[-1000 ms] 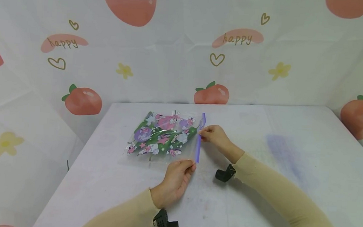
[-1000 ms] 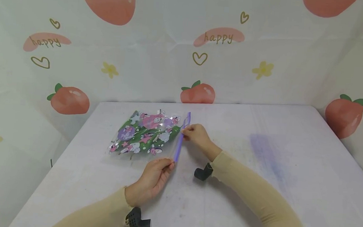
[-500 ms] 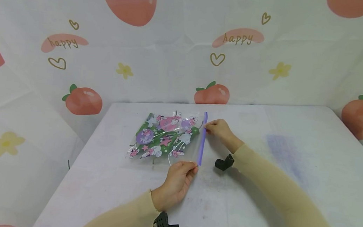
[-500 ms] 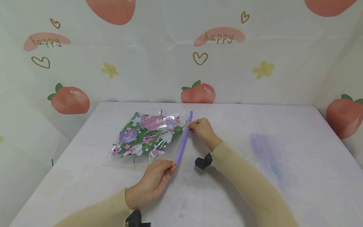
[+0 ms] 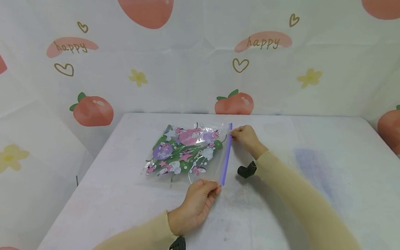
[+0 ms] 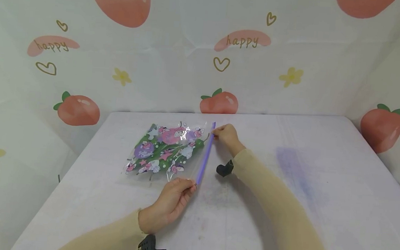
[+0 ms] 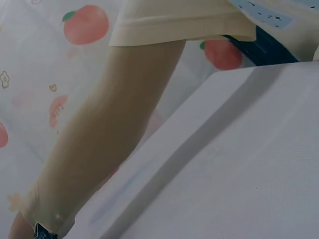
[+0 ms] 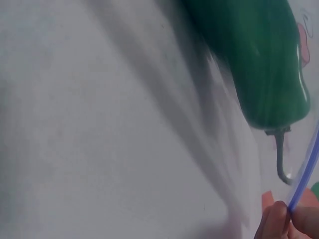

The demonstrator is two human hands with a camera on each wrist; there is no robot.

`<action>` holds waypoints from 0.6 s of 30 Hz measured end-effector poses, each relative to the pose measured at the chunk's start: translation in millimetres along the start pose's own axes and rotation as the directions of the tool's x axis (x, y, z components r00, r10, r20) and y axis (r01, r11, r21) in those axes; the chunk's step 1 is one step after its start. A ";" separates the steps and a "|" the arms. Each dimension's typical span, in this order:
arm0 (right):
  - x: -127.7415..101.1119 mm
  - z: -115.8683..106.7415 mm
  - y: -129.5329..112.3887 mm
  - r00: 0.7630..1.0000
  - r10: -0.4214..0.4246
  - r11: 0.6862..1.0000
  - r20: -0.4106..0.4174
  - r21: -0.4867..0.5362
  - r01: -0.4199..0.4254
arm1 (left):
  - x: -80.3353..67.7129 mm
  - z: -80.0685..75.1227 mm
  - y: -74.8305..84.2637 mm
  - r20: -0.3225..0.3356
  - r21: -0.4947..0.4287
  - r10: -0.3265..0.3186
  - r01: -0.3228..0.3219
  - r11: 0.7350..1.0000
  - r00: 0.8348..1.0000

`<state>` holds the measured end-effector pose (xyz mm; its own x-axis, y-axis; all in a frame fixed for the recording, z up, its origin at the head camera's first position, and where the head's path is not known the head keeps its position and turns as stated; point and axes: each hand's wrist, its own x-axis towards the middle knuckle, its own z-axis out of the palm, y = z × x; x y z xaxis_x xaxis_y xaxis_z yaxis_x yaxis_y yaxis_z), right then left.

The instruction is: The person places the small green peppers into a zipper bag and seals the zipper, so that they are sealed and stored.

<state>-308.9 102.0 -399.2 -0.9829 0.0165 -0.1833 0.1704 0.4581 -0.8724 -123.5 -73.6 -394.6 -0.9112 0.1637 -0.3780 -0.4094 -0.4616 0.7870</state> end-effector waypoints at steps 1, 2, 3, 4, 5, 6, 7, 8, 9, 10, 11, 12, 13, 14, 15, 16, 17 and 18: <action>0.6 -0.8 -0.3 1.000 -0.001 1.000 -0.005 0.004 0.001 | -0.2 -0.1 -0.4 0.005 0.003 -0.001 0.001 1.000 1.000; 1.2 -1.5 -0.6 1.000 -0.004 1.000 -0.008 0.002 0.004 | -0.6 -0.1 -0.6 0.013 0.004 0.003 -0.003 1.000 1.000; 1.7 -2.2 -0.8 1.000 -0.005 1.000 -0.011 -0.002 0.005 | -1.0 -0.1 -0.5 0.022 0.000 0.007 -0.007 1.000 1.000; 2.2 -2.6 -1.1 1.000 -0.002 1.000 -0.014 -0.002 0.002 | -1.3 0.2 -0.3 0.026 0.000 0.008 -0.008 1.000 1.000; 2.6 -3.0 -1.4 1.000 0.004 1.000 -0.016 -0.001 -0.004 | -1.6 0.4 -0.2 0.030 -0.002 0.010 -0.010 1.000 0.999; 3.2 -3.2 -1.6 1.000 0.010 1.000 -0.019 -0.001 -0.010 | -1.9 0.7 -0.1 0.034 -0.001 0.012 -0.012 1.000 0.999; 4.1 -3.5 -1.5 1.000 0.013 1.000 -0.021 0.000 -0.013 | -1.7 1.0 -0.3 0.029 0.000 0.009 -0.009 1.000 1.000; 4.8 -3.6 -1.4 1.000 0.018 1.000 -0.024 -0.001 -0.018 | -1.6 1.5 -0.4 0.025 0.001 0.007 -0.007 1.000 1.000; 5.6 -3.7 -1.1 1.000 0.019 1.000 -0.025 -0.001 -0.019 | -1.5 1.8 -0.6 0.019 0.002 0.002 -0.002 1.000 1.000; 6.2 -3.9 -1.0 0.999 0.021 1.000 -0.026 0.003 -0.021 | -1.4 2.4 -1.0 0.008 0.006 -0.004 0.004 1.000 1.000; 6.7 -3.9 -1.0 0.999 0.026 1.000 -0.029 0.006 -0.026 | -1.3 2.7 -1.2 0.005 0.010 -0.009 0.008 1.000 1.000; 7.2 -4.1 -0.6 0.999 0.026 1.000 -0.030 0.007 -0.026 | -1.1 2.7 -1.6 0.002 0.011 -0.014 0.014 1.000 1.000; 7.2 -4.5 -0.6 0.999 0.027 1.000 -0.031 0.007 -0.027 | -0.8 2.8 -2.0 0.000 0.010 -0.018 0.018 1.000 1.000; 7.0 -4.9 -0.7 0.999 0.024 1.000 -0.031 0.010 -0.023 | -1.3 2.9 -2.1 0.002 0.010 -0.017 0.017 1.000 1.000; 6.9 -5.3 -0.7 0.999 0.019 1.000 -0.032 0.013 -0.019 | -1.4 3.0 -2.0 0.001 0.009 -0.019 0.019 1.000 1.000; 6.7 -5.7 -0.8 0.999 0.017 1.000 -0.032 0.018 -0.017 | -1.1 3.1 -2.1 -0.001 0.011 -0.023 0.023 1.000 1.000; 6.7 -5.9 -1.0 0.999 0.018 1.000 -0.031 0.023 -0.017 | -0.9 3.2 -2.0 -0.002 0.013 -0.024 0.024 1.000 1.000; 6.6 -6.1 -1.1 0.999 0.016 0.999 -0.030 0.031 -0.015 | -0.7 3.1 -2.2 -0.003 0.014 -0.024 0.024 1.000 1.000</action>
<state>-316.1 107.1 -396.6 -0.9818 0.0503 -0.1834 0.1870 0.4303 -0.8831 -122.1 -70.0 -394.5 -0.9011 0.1720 -0.3980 -0.4315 -0.4457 0.7844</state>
